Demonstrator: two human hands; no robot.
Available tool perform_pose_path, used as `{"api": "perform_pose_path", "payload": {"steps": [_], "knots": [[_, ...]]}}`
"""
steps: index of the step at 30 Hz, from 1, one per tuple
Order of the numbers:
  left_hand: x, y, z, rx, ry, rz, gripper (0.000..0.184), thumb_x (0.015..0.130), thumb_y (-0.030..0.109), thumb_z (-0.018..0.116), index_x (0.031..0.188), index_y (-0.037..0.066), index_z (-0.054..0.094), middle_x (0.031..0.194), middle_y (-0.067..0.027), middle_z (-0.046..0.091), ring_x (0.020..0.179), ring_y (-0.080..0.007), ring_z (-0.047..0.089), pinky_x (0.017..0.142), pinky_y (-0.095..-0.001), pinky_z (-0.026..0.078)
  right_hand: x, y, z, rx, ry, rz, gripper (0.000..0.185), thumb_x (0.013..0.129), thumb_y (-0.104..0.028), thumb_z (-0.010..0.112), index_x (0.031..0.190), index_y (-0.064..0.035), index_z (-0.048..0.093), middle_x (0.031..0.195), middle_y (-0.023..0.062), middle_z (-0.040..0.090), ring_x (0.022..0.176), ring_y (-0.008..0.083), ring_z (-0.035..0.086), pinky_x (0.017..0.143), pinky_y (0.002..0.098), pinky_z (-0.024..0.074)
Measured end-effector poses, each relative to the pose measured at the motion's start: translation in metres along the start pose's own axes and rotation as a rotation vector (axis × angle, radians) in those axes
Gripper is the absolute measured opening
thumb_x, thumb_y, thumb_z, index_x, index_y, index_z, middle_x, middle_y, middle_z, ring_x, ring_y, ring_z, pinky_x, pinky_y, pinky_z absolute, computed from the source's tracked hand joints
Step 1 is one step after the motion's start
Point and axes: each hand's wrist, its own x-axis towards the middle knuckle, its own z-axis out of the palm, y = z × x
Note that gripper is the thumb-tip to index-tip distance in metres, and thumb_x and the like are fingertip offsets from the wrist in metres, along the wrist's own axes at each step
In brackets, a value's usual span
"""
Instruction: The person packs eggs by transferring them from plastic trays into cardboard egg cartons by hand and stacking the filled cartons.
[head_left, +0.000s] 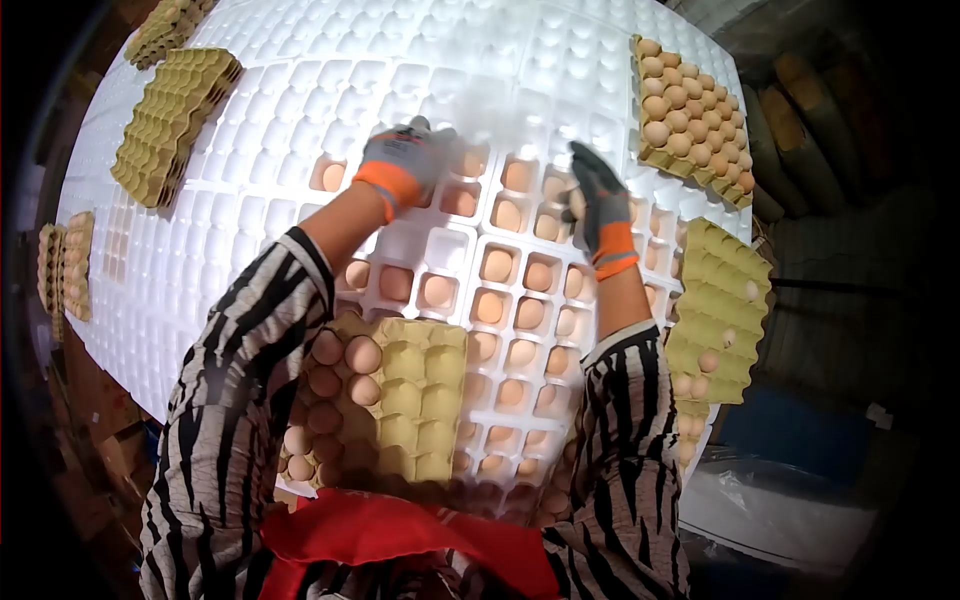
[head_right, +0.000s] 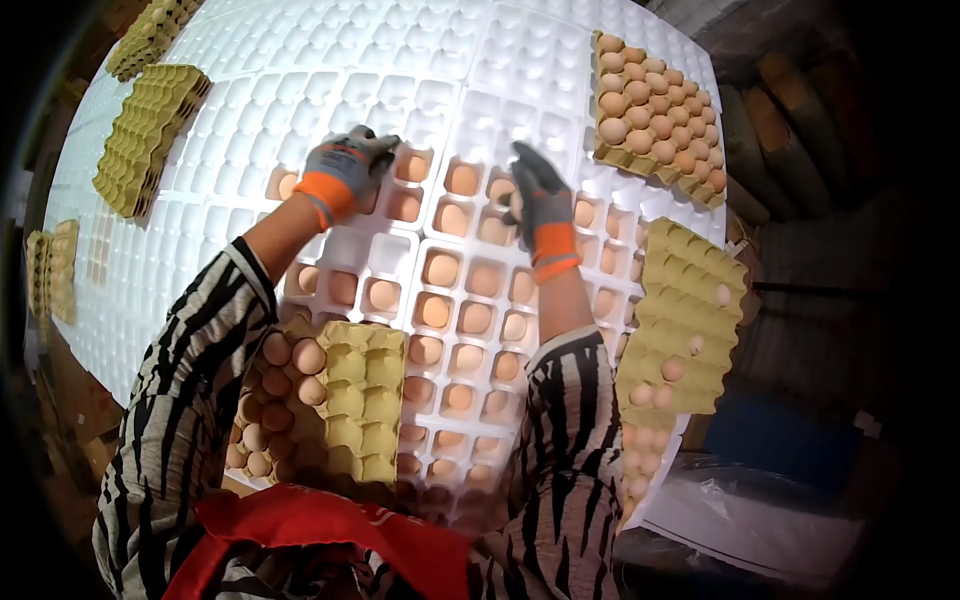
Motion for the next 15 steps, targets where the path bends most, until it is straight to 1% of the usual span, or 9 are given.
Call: {"api": "perform_pose_path", "payload": {"steps": [1,3,4,5,7,8,11,13,15], "knots": [[-0.007,0.004,-0.021,-0.007,0.017,0.003,0.038,0.098,0.025,0.053,0.135,0.02,0.061,0.117,-0.0131,0.063,0.104,-0.0344,0.063,0.088,-0.0406,0.052,0.003,-0.001,-0.007,0.046,0.049,-0.108,0.027,0.099,-0.014,0.062,0.125,-0.0093,0.067,0.104,0.0047,0.066,0.08,0.0132,0.062,0.063,0.0285,0.0542],[0.001,-0.024,0.012,-0.243,0.39,-0.029,0.04,0.097,0.018,0.054,0.137,0.019,0.059,0.118,-0.0132,0.063,0.11,-0.0327,0.06,0.092,-0.0404,0.05,0.018,0.018,-0.019,-0.257,0.203,-0.621,0.028,0.098,-0.011,0.062,0.126,-0.0086,0.065,0.114,0.0058,0.065,0.097,0.0157,0.061,0.084,0.0297,0.053],[0.002,-0.029,0.015,-0.353,0.383,-0.088,0.043,0.094,0.015,0.057,0.137,0.019,0.059,0.124,-0.0126,0.062,0.116,-0.0325,0.057,0.097,-0.0415,0.048,0.015,0.017,-0.023,-0.451,0.176,-0.636,0.033,0.095,-0.006,0.062,0.128,-0.0096,0.063,0.126,0.0098,0.062,0.114,0.0229,0.058,0.101,0.0322,0.0453],[0.005,-0.041,0.029,-0.317,0.404,-0.007,0.043,0.094,0.016,0.058,0.137,0.018,0.059,0.126,-0.0128,0.061,0.117,-0.0333,0.057,0.097,-0.0421,0.047,0.016,0.023,-0.033,-0.804,0.132,-0.719,0.038,0.094,-0.007,0.061,0.131,-0.0113,0.061,0.132,0.0148,0.059,0.12,0.0317,0.056,0.104,0.0385,0.0443],[0.006,-0.058,0.054,-0.245,0.441,0.148,0.044,0.092,0.016,0.06,0.137,0.017,0.059,0.131,-0.0132,0.06,0.12,-0.0351,0.056,0.099,-0.0434,0.046,0.009,0.031,-0.035,-1.254,0.074,-0.858,0.04,0.094,-0.01,0.059,0.133,-0.0122,0.06,0.136,0.0169,0.057,0.124,0.0377,0.054,0.107,0.0434,0.0426],[0.004,-0.06,0.059,-0.2,0.461,0.158,0.046,0.091,0.016,0.062,0.137,0.015,0.058,0.136,-0.0151,0.057,0.124,-0.0369,0.054,0.103,-0.0435,0.044,-0.002,0.027,-0.034,-1.193,0.086,-0.838,0.04,0.094,-0.012,0.057,0.134,-0.0131,0.06,0.133,0.0179,0.059,0.125,0.039,0.052,0.108,0.0467,0.041],[-0.023,-0.057,0.039,-0.235,0.572,0.167,0.047,0.091,0.016,0.063,0.137,0.013,0.058,0.139,-0.017,0.056,0.126,-0.0374,0.052,0.106,-0.0431,0.043,-0.035,0.003,-0.031,-0.602,0.097,-0.62,0.042,0.095,-0.006,0.061,0.136,-0.0068,0.058,0.13,0.0121,0.063,0.115,0.0195,0.06,0.097,0.033,0.0487],[-0.065,-0.054,0.008,-0.574,0.443,0.101,0.041,0.095,0.019,0.064,0.136,0.011,0.059,0.137,-0.014,0.06,0.127,-0.0319,0.055,0.107,-0.0396,0.043,-0.084,-0.021,-0.016,-0.433,0.104,-0.49,0.039,0.095,-0.004,0.062,0.134,-0.0035,0.06,0.125,0.0071,0.065,0.105,0.0113,0.059,0.09,0.0265,0.0491],[-0.115,-0.058,-0.011,-0.79,0.336,0.102,0.038,0.098,0.018,0.063,0.134,0.01,0.061,0.133,-0.0123,0.062,0.123,-0.0272,0.058,0.106,-0.0361,0.044,-0.125,-0.028,-0.007,-0.661,0.016,-0.525,0.035,0.096,-0.005,0.062,0.13,-0.0041,0.064,0.12,0.0062,0.068,0.1,0.0116,0.06,0.09,0.0266,0.0491]]}}
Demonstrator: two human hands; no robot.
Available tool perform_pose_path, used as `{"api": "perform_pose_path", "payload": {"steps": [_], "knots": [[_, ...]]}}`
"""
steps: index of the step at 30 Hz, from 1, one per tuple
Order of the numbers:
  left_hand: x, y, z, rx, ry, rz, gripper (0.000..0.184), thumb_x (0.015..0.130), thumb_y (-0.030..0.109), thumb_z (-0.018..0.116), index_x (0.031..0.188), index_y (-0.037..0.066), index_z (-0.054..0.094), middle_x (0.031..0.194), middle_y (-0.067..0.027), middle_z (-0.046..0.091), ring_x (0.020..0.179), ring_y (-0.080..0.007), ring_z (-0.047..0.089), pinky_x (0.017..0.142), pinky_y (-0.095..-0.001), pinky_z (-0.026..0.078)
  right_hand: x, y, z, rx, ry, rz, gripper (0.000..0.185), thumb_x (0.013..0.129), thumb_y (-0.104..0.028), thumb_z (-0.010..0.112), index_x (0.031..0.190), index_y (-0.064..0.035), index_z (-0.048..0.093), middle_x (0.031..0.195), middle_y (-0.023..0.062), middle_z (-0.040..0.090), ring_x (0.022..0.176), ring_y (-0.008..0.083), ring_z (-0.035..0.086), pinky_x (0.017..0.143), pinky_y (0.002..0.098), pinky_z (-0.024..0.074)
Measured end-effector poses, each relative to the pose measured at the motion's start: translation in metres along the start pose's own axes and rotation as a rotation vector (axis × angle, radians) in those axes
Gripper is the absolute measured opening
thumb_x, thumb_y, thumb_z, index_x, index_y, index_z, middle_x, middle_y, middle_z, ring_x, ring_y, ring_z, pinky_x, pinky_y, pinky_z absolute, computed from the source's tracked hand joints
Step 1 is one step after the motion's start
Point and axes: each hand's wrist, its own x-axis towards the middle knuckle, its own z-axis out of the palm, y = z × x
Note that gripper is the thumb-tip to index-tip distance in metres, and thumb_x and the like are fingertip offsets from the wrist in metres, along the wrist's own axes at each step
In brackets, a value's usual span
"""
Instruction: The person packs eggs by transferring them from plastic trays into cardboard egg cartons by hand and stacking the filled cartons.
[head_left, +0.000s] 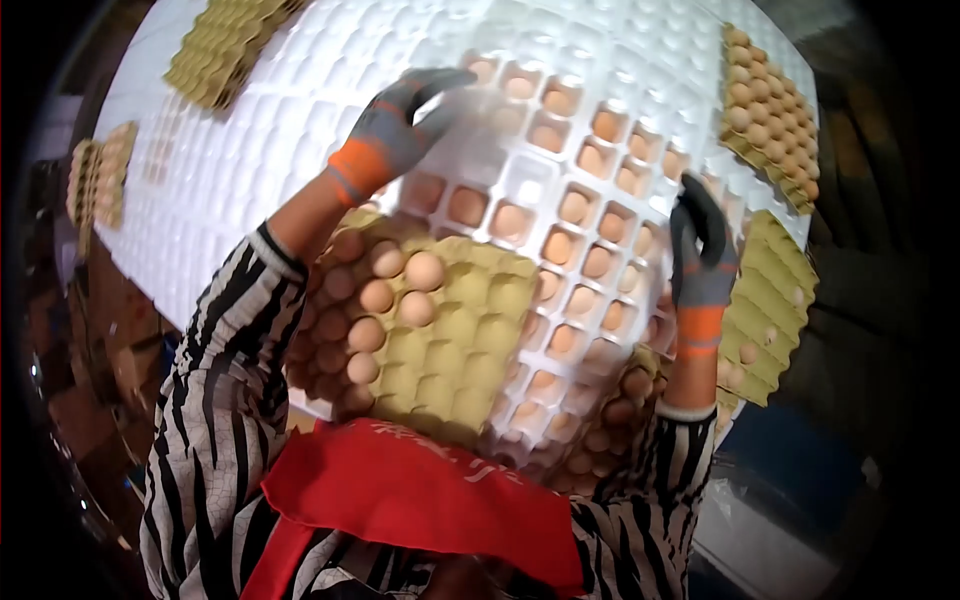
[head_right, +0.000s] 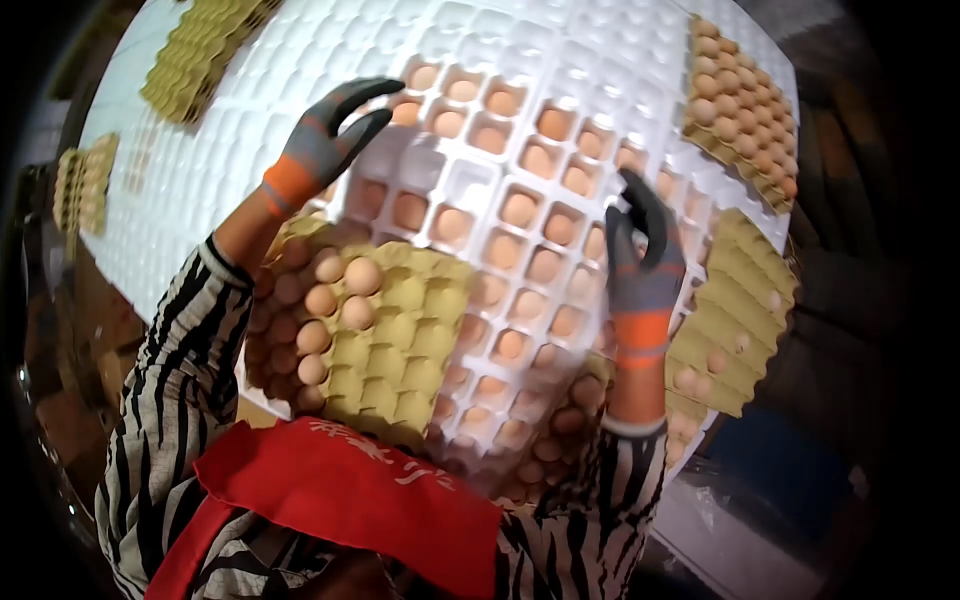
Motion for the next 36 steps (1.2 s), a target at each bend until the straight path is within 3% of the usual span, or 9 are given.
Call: {"api": "perform_pose_path", "payload": {"steps": [4,9,13,18,22,26,31,34,36], "knots": [[-0.093,0.045,-0.047,-0.106,-0.03,-0.326,0.033,0.095,0.013,0.066,0.127,0.006,0.066,0.124,-0.0102,0.066,0.115,-0.0195,0.061,0.1,-0.0337,0.048,-0.089,-0.041,0.049,0.241,-0.321,0.113,0.032,0.089,-0.003,0.068,0.12,-0.0067,0.068,0.096,0.0045,0.067,0.087,0.0104,0.063,0.078,0.0255,0.0522],[-0.2,0.066,-0.07,0.064,-0.106,-0.395,0.038,0.084,0.011,0.076,0.121,0.007,0.069,0.122,-0.012,0.067,0.112,-0.0264,0.063,0.097,-0.037,0.049,-0.143,-0.093,0.118,-0.118,-0.488,-0.258,0.046,0.083,-0.016,0.075,0.127,-0.0135,0.061,0.119,0.0123,0.063,0.107,0.0336,0.062,0.09,0.0416,0.0525],[-0.214,0.06,-0.049,0.525,-0.143,0.062,0.049,0.079,0.021,0.077,0.126,0.014,0.065,0.118,-0.0086,0.064,0.102,-0.0315,0.06,0.09,-0.0424,0.048,-0.156,-0.11,0.147,-0.414,-0.43,-0.362,0.042,0.081,-0.01,0.074,0.122,-0.0111,0.064,0.113,0.0124,0.065,0.102,0.0332,0.063,0.089,0.041,0.0528],[-0.191,0.038,-0.024,0.783,-0.287,0.207,0.029,0.077,0.014,0.07,0.105,0.017,0.066,0.1,-0.0052,0.06,0.099,-0.0276,0.058,0.084,-0.0417,0.046,-0.16,-0.071,0.138,0.378,-0.226,0.165,0.027,0.091,-0.002,0.065,0.118,-0.0015,0.066,0.108,0.0042,0.068,0.092,0.0135,0.063,0.081,0.0269,0.0521],[-0.195,0.021,-0.028,0.704,-0.236,0.311,0.031,0.074,0.014,0.071,0.104,0.016,0.064,0.096,-0.0068,0.059,0.097,-0.0282,0.058,0.083,-0.042,0.046,-0.166,-0.105,0.137,-0.011,-0.376,-0.106,0.044,0.082,-0.014,0.075,0.125,-0.0105,0.065,0.122,0.0137,0.064,0.106,0.0289,0.064,0.092,0.0383,0.0522],[-0.209,0.041,-0.06,-0.214,-0.121,-0.31,0.039,0.086,0.016,0.068,0.123,0.007,0.06,0.114,-0.0077,0.064,0.111,-0.022,0.06,0.096,-0.0371,0.049,-0.171,-0.108,0.169,-0.447,-0.339,-0.328,0.046,0.077,-0.021,0.076,0.121,-0.0139,0.064,0.122,0.0109,0.063,0.112,0.0333,0.059,0.098,0.0437,0.0486],[-0.238,0.039,-0.09,-1.28,0.106,-0.423,0.034,0.095,0.016,0.051,0.125,0.001,0.057,0.111,-0.0075,0.061,0.112,-0.0193,0.058,0.097,-0.0339,0.048,-0.172,-0.084,0.142,0.498,-0.267,0.33,0.036,0.087,-0.015,0.067,0.12,-0.0042,0.063,0.111,0.0084,0.063,0.094,0.0203,0.064,0.082,0.0346,0.0552],[-0.241,0.049,-0.071,-0.206,-0.119,-0.362,0.024,0.089,0.021,0.066,0.108,0.006,0.067,0.104,-0.0061,0.063,0.097,-0.021,0.063,0.083,-0.0389,0.052,-0.158,-0.077,0.124,1.059,-0.274,0.534,0.037,0.093,-0.023,0.059,0.126,-0.0048,0.06,0.107,0.007,0.064,0.095,0.019,0.063,0.082,0.0366,0.0575],[-0.242,0.063,-0.05,0.425,-0.331,-0.13,0.038,0.08,0.022,0.075,0.116,0.013,0.065,0.108,-0.0128,0.062,0.093,-0.0303,0.064,0.08,-0.0383,0.054,-0.14,-0.079,0.128,0.685,-0.344,0.456,0.038,0.093,-0.023,0.061,0.126,-0.004,0.06,0.111,0.0072,0.064,0.096,0.0209,0.064,0.084,0.0372,0.0572]]}}
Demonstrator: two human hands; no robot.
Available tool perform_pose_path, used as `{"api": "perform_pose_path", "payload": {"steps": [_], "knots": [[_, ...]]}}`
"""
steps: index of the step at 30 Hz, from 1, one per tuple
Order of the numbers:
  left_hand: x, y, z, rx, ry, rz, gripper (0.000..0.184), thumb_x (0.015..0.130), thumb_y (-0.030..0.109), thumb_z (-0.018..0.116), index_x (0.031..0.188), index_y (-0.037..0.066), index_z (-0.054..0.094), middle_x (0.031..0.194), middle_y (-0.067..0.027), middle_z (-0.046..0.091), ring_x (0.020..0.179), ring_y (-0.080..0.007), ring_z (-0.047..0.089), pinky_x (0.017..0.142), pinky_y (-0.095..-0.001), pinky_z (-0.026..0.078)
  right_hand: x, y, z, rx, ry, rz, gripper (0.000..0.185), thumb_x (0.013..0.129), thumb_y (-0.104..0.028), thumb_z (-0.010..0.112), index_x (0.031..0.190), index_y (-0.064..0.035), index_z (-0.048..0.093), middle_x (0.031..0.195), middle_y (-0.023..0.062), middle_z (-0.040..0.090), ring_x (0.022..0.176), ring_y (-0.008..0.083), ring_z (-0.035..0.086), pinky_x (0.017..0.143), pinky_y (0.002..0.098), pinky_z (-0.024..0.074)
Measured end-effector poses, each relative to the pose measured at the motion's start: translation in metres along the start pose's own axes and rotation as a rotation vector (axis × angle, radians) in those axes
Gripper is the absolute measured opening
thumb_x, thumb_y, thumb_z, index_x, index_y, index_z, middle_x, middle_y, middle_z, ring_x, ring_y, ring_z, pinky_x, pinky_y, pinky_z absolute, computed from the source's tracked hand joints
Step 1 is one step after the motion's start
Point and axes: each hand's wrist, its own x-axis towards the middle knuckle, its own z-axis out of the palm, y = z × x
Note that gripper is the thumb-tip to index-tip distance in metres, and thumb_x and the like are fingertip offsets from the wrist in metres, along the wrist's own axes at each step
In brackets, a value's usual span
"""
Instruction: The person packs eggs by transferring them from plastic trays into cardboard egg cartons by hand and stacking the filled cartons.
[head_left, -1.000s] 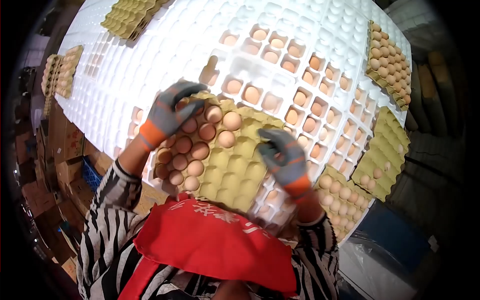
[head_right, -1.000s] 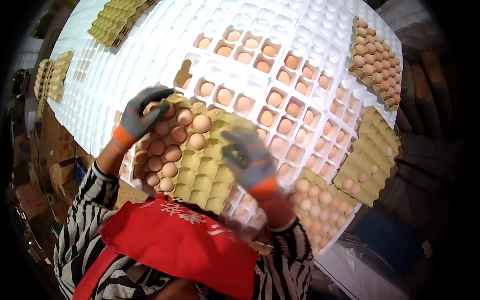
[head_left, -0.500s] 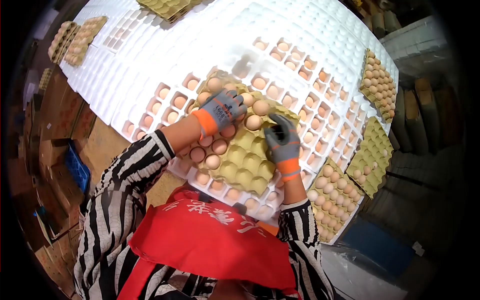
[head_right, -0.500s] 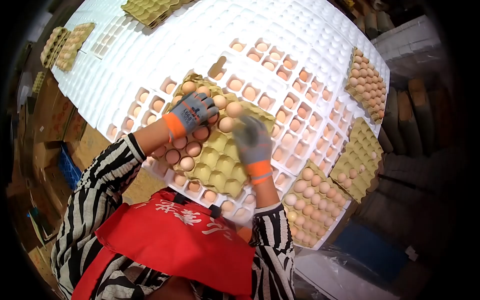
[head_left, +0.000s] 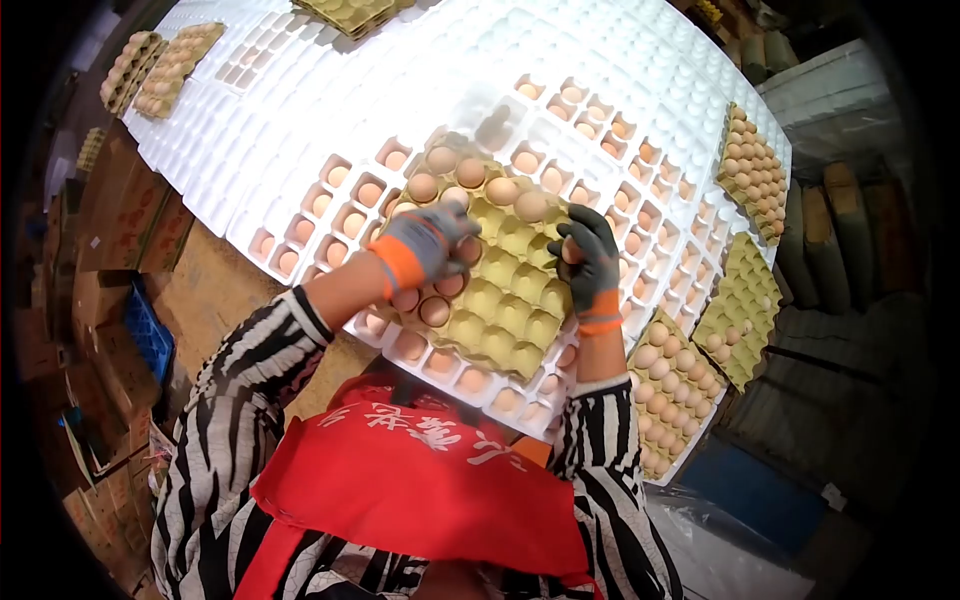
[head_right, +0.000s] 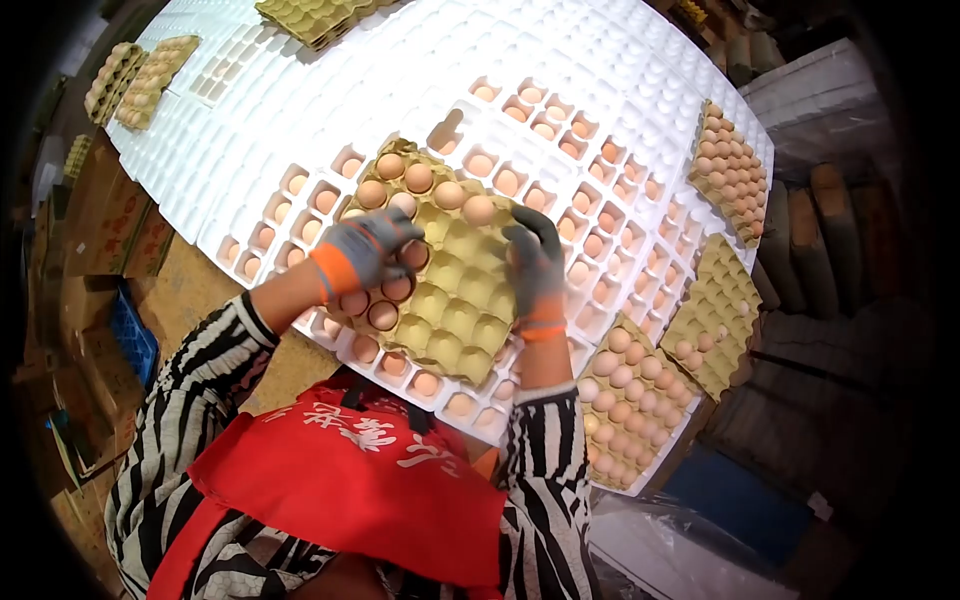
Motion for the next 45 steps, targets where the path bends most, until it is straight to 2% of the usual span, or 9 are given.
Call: {"api": "perform_pose_path", "payload": {"steps": [5,12,16,20,29,33,36,41,45], "knots": [[0.016,0.017,0.012,0.339,-0.164,0.07,0.04,0.079,0.023,0.075,0.116,0.011,0.063,0.107,-0.0126,0.063,0.093,-0.0313,0.066,0.077,-0.0392,0.054,0.03,0.002,0.048,-1.433,0.013,-0.611,0.046,0.087,-0.014,0.068,0.132,-0.0086,0.06,0.12,0.0072,0.061,0.102,0.0183,0.061,0.081,0.0308,0.0532],[-0.035,-0.025,-0.031,-1.43,-0.08,-0.298,0.049,0.094,0.03,0.059,0.137,0.008,0.054,0.117,-0.0106,0.064,0.09,-0.0183,0.062,0.079,-0.0322,0.053,0.009,-0.037,0.021,0.251,-0.063,-0.063,0.045,0.086,-0.004,0.065,0.131,-0.0033,0.059,0.102,0.0068,0.066,0.074,0.0107,0.059,0.062,0.0242,0.0492],[-0.042,-0.037,-0.014,-1.076,-0.047,-0.228,0.042,0.092,0.031,0.067,0.126,0.008,0.064,0.121,-0.0068,0.063,0.101,-0.0177,0.061,0.088,-0.0336,0.052,0.047,-0.018,0.038,-0.839,-0.158,-0.401,0.052,0.084,-0.031,0.076,0.128,-0.0063,0.061,0.132,0.0132,0.057,0.101,0.0235,0.064,0.08,0.0359,0.0539],[-0.038,0.01,0.004,0.203,-0.067,0.03,0.036,0.077,0.025,0.078,0.11,0.016,0.068,0.13,-0.0145,0.056,0.106,-0.0325,0.062,0.083,-0.0424,0.055,0.044,-0.029,0.09,-1.826,-0.173,-0.354,0.058,0.085,-0.047,0.069,0.131,-0.0123,0.062,0.146,0.0147,0.047,0.118,0.0288,0.06,0.091,0.0399,0.0517],[-0.016,0.025,0.008,0.454,-0.225,0.136,0.027,0.069,0.029,0.078,0.091,0.016,0.069,0.123,-0.0126,0.055,0.094,-0.0296,0.06,0.067,-0.0403,0.053,0.047,-0.059,-0.064,-0.354,0.318,-0.197,0.033,0.086,-0.019,0.076,0.113,-0.0033,0.064,0.103,0.006,0.066,0.089,0.0185,0.062,0.079,0.0329,0.0534],[0.0,0.031,-0.039,0.022,-0.092,0.028,0.043,0.065,0.029,0.082,0.104,0.014,0.069,0.112,-0.0158,0.058,0.088,-0.0331,0.066,0.071,-0.0424,0.055,0.105,-0.047,-0.197,-0.881,0.613,-0.45,0.041,0.079,-0.017,0.08,0.114,-0.0021,0.065,0.112,0.0115,0.064,0.094,0.023,0.063,0.086,0.0344,0.0524],[0.044,0.028,-0.053,-0.149,0.183,0.009,0.043,0.07,0.023,0.084,0.109,0.012,0.069,0.121,-0.0146,0.059,0.095,-0.0297,0.068,0.081,-0.0397,0.056,0.116,-0.075,-0.197,-1.317,0.679,0.015,0.048,0.077,-0.033,0.08,0.118,-0.0115,0.07,0.103,0.0136,0.072,0.097,0.0306,0.068,0.088,0.0406,0.0533],[0.148,0.016,-0.056,-0.028,0.362,-0.142,0.037,0.076,0.03,0.079,0.108,0.014,0.069,0.126,-0.0135,0.057,0.1,-0.0301,0.067,0.088,-0.0385,0.054,0.121,-0.068,-0.153,-1.157,0.583,-0.408,0.04,0.085,-0.023,0.073,0.123,-0.012,0.067,0.14,0.0119,0.048,0.115,0.0289,0.061,0.095,0.0388,0.0505],[0.221,-0.003,-0.022,0.253,0.176,-0.257,0.032,0.079,0.033,0.075,0.105,0.016,0.07,0.126,-0.0116,0.057,0.098,-0.0316,0.065,0.087,-0.0408,0.054,0.135,-0.049,-0.082,-0.696,0.145,-0.605,0.027,0.091,-0.008,0.062,0.115,-0.0116,0.072,0.123,0.0112,0.064,0.11,0.0256,0.064,0.095,0.0333,0.0501]]}}
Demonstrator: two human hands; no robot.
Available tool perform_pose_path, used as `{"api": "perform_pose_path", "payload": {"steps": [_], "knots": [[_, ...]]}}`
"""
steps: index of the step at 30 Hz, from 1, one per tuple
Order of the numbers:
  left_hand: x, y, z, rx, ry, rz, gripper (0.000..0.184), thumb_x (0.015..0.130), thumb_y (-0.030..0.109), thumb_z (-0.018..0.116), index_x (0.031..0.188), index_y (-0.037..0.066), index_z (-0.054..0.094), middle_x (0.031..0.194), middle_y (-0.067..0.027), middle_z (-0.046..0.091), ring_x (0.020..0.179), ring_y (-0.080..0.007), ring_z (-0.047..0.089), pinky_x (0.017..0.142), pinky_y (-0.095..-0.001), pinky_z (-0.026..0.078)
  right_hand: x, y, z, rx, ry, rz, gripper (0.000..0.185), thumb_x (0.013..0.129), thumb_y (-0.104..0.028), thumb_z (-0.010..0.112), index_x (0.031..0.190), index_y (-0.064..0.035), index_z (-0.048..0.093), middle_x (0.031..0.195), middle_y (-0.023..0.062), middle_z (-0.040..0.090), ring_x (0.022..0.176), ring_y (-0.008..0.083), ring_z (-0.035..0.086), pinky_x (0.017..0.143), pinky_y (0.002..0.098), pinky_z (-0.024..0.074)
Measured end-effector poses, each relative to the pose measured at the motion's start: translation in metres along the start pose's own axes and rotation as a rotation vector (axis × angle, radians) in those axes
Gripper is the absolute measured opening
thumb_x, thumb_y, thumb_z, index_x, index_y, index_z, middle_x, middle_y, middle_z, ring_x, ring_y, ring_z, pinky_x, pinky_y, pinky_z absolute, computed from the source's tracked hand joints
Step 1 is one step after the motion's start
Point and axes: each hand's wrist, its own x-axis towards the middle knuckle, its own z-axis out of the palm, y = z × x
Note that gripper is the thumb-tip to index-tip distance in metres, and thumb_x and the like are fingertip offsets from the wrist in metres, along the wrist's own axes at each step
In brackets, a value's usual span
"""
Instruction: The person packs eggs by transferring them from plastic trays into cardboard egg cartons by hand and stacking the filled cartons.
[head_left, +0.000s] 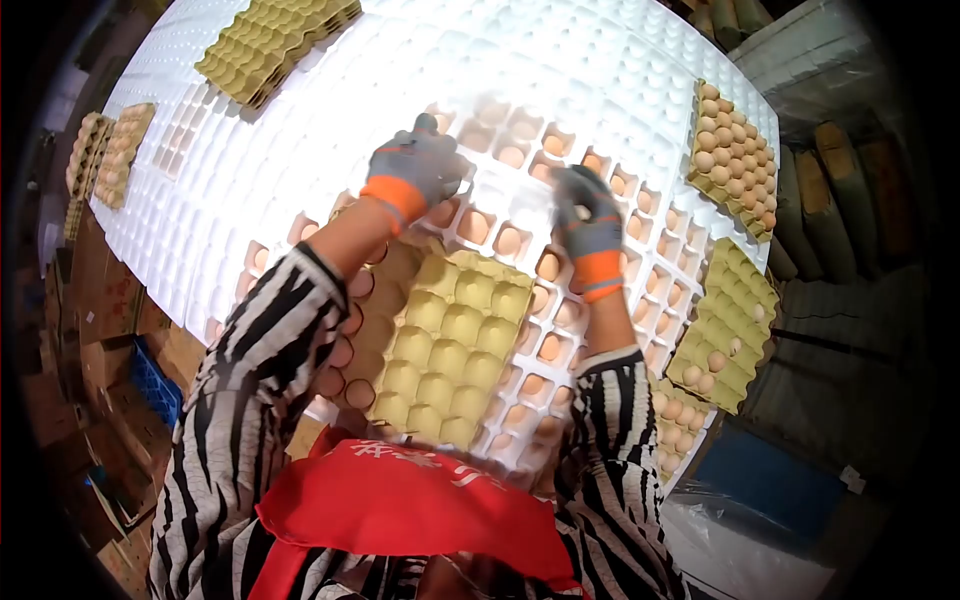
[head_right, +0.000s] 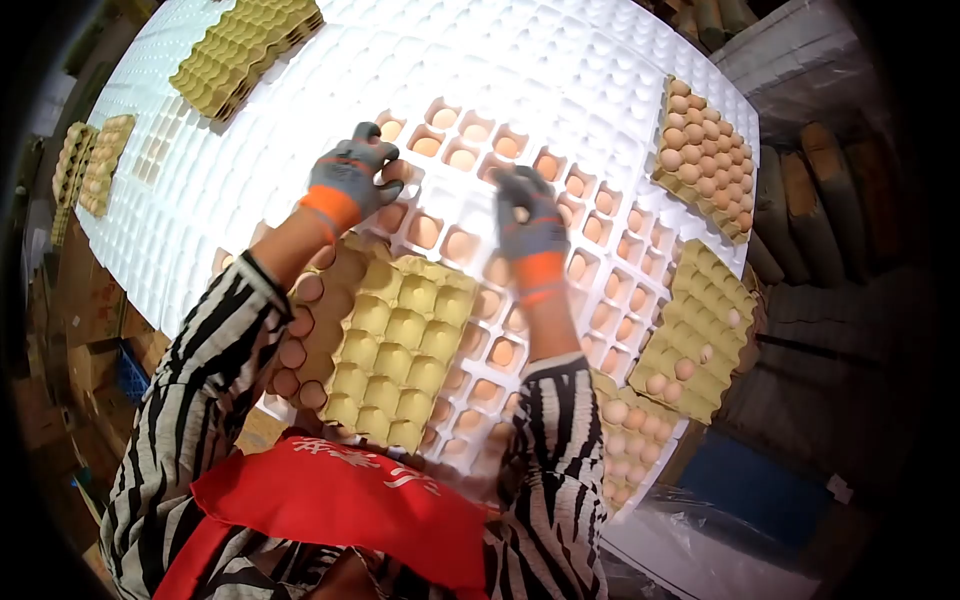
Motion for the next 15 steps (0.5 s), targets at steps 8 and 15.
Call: {"api": "perform_pose_path", "payload": {"steps": [8,15], "knots": [[0.005,-0.011,0.031,-0.378,0.176,-0.037,0.035,0.088,0.026,0.068,0.121,0.014,0.065,0.126,-0.0128,0.057,0.101,-0.0357,0.064,0.088,-0.0425,0.053,0.002,-0.007,0.047,0.804,-0.128,0.42,0.039,0.089,-0.002,0.059,0.128,-0.007,0.061,0.121,0.012,0.064,0.104,0.0299,0.064,0.091,0.0382,0.0529],[0.019,-0.054,0.029,-0.639,0.477,-0.168,0.04,0.085,0.017,0.076,0.121,0.008,0.063,0.106,-0.0076,0.069,0.083,-0.0187,0.062,0.078,-0.0311,0.052,0.008,0.0,0.079,0.137,-0.165,0.033,0.038,0.092,-0.003,0.055,0.129,-0.0063,0.061,0.124,0.0134,0.066,0.11,0.0282,0.064,0.098,0.0353,0.0497]]}}
